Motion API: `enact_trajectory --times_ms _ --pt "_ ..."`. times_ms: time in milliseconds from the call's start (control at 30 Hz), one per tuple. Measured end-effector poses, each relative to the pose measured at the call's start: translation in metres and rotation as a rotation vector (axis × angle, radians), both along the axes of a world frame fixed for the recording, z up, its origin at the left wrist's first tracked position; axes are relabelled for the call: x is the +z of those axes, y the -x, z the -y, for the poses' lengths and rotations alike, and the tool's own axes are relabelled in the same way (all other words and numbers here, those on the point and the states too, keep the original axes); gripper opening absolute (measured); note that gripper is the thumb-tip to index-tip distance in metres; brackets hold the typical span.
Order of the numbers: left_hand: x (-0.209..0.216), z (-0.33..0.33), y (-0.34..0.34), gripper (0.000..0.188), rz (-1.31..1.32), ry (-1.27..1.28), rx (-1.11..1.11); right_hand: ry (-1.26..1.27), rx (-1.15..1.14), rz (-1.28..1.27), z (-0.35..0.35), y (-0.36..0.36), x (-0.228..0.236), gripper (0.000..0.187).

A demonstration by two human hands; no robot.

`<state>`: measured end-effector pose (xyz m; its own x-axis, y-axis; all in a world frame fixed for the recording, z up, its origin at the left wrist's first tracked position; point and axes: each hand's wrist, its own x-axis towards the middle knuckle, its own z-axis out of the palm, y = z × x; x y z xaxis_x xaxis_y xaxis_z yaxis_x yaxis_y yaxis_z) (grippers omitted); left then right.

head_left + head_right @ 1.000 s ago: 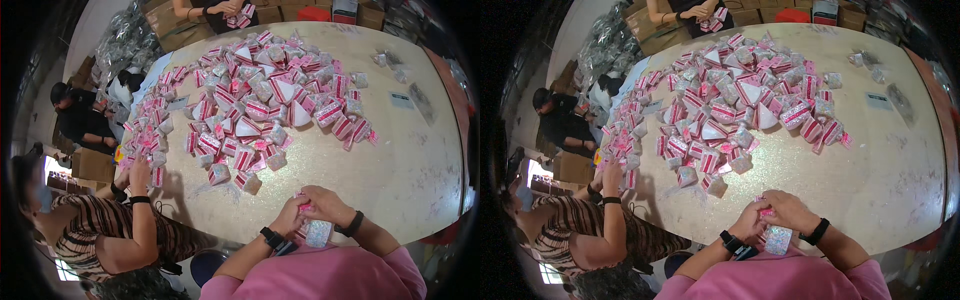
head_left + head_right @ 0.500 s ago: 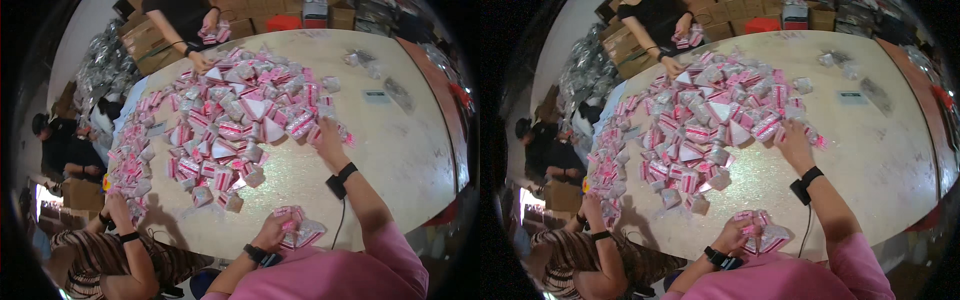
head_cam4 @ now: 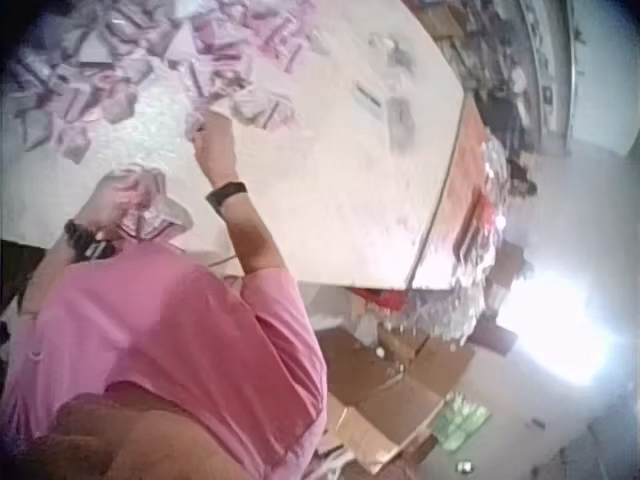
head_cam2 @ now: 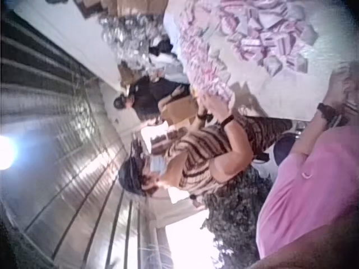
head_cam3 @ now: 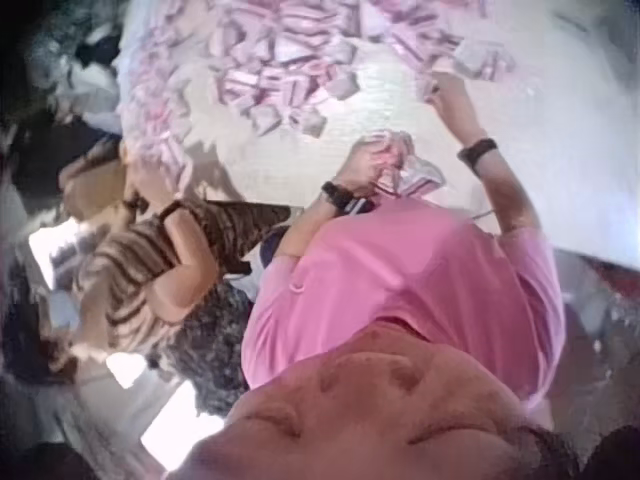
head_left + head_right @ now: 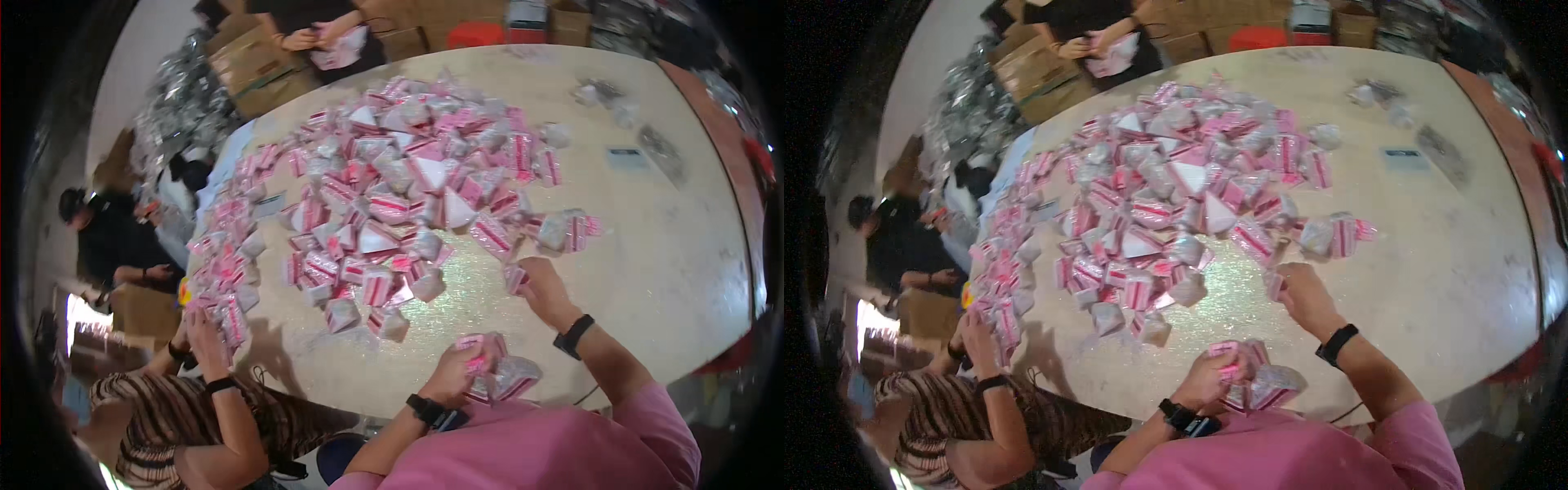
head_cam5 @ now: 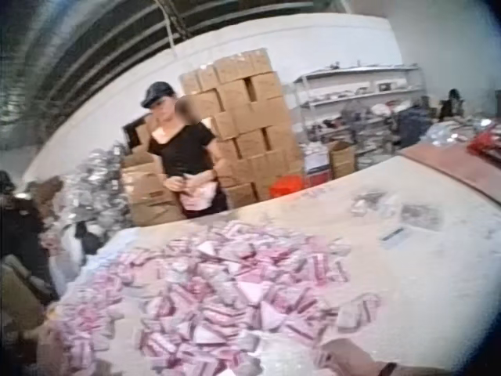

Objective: Sort small triangular items and place them into plastic bags.

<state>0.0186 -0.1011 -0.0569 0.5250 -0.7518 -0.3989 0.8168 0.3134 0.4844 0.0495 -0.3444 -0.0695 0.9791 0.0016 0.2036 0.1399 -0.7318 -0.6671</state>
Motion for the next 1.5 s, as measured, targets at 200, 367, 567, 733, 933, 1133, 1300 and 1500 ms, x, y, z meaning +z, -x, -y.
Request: enact_trajectory --times_ms 200,367,567,733,933,1133,1300,1500 --pt "-0.003 -0.005 0.006 0.023 -0.088 -0.098 0.106 -0.279 -0.158 -0.083 0.02 0.037 0.01 0.043" --pt "0.001 -0.008 0.008 0.021 -0.076 -0.157 0.102 -0.207 -0.271 -0.207 0.051 0.058 -0.01 0.038" --pt "0.001 -0.007 0.008 0.02 -0.065 -0.097 0.089 0.242 -0.294 -0.309 0.023 0.076 0.006 0.04" --pt "-0.007 -0.018 0.004 0.018 -0.015 -0.043 0.074 0.513 -0.259 -0.381 0.01 0.07 0.007 0.051" --pt "-0.015 -0.01 0.0 0.022 0.014 -0.046 0.069 0.523 -0.323 -0.271 0.051 0.085 -0.052 0.051" --pt "-0.023 -0.025 -0.007 0.037 -0.098 0.014 0.135 0.491 -0.23 -0.116 0.063 0.067 -0.061 0.047" --pt "-0.027 -0.027 -0.005 0.038 -0.057 -0.018 0.169 0.452 -0.215 -0.249 0.055 0.09 -0.042 0.059" --pt "-0.021 -0.024 -0.004 0.038 -0.062 -0.045 0.191 0.504 -0.257 -0.082 0.095 0.096 -0.087 0.044"
